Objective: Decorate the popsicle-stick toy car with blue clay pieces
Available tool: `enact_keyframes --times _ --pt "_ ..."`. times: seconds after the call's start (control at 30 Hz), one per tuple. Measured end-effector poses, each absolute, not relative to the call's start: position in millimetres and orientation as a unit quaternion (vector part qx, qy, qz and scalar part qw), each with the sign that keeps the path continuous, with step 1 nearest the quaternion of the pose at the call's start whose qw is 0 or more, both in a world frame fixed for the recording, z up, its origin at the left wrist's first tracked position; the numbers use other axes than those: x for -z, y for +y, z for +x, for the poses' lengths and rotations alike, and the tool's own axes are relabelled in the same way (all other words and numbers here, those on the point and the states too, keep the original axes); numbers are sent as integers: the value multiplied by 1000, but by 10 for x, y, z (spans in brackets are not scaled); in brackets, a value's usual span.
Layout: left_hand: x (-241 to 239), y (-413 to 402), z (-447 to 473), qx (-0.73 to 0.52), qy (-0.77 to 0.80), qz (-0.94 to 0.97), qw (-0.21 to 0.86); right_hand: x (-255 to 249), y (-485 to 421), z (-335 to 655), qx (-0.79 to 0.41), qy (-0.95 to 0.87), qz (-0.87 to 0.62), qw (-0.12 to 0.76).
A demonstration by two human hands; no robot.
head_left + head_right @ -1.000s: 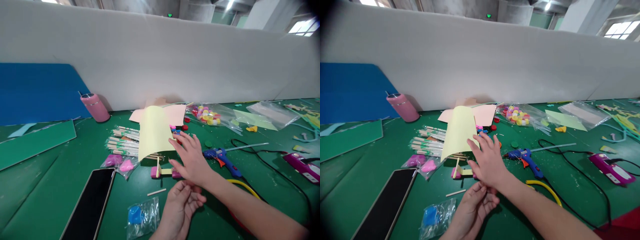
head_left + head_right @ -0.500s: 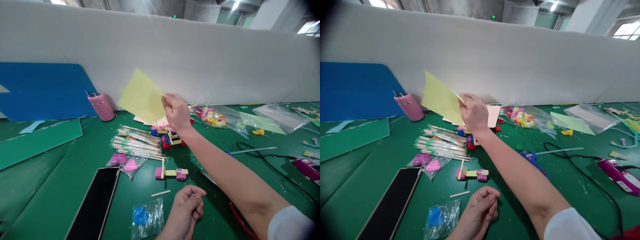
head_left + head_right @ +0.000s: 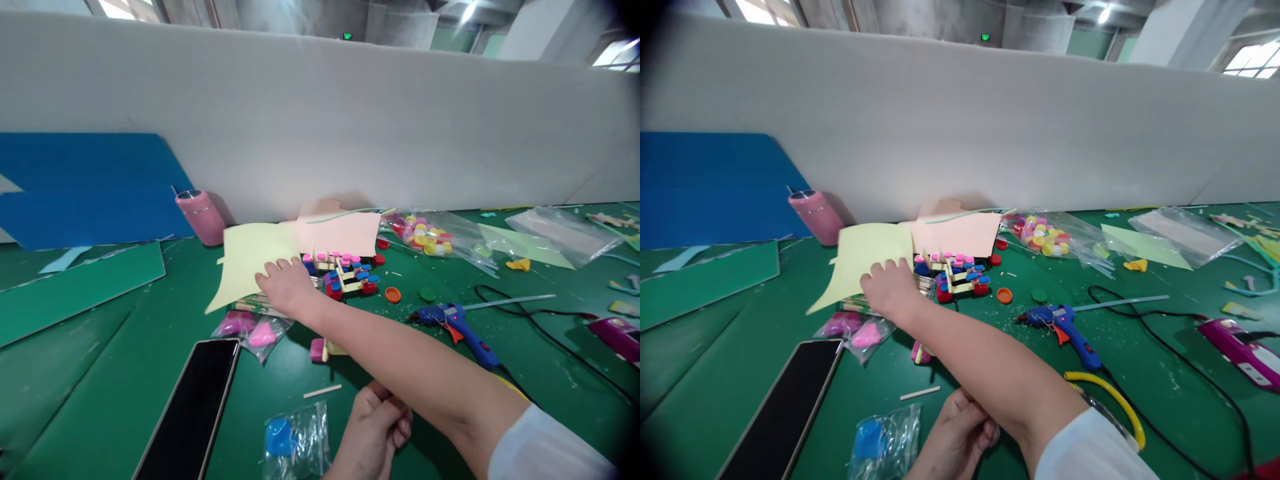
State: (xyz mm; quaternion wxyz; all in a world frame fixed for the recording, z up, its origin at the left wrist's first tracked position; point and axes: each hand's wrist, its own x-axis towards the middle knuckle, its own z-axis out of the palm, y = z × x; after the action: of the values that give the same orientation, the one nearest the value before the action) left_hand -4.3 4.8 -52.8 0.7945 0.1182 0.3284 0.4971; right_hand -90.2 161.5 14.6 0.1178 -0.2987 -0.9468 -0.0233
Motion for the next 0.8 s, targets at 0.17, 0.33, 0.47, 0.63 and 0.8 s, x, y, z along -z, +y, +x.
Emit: enact_keyframes --times 0.17,0.33,0.47,0.63,0.8 --pt "511 63 -40 -509 313 99 796 -157 1621 -888 -3 -949 -300 97" --pt "377 82 -73 -530 292 90 791 -461 1385 -468 -37 -956 -272 102" --pt "240 96 -121 -565 286 61 771 -659 964 183 -128 -915 -295 244" --pt "222 72 -115 -569 241 38 786 -303 433 686 -189 -866 -334 321" --pt "317 35 -151 -525 208 56 823 110 205 663 -190 -862 -384 272"
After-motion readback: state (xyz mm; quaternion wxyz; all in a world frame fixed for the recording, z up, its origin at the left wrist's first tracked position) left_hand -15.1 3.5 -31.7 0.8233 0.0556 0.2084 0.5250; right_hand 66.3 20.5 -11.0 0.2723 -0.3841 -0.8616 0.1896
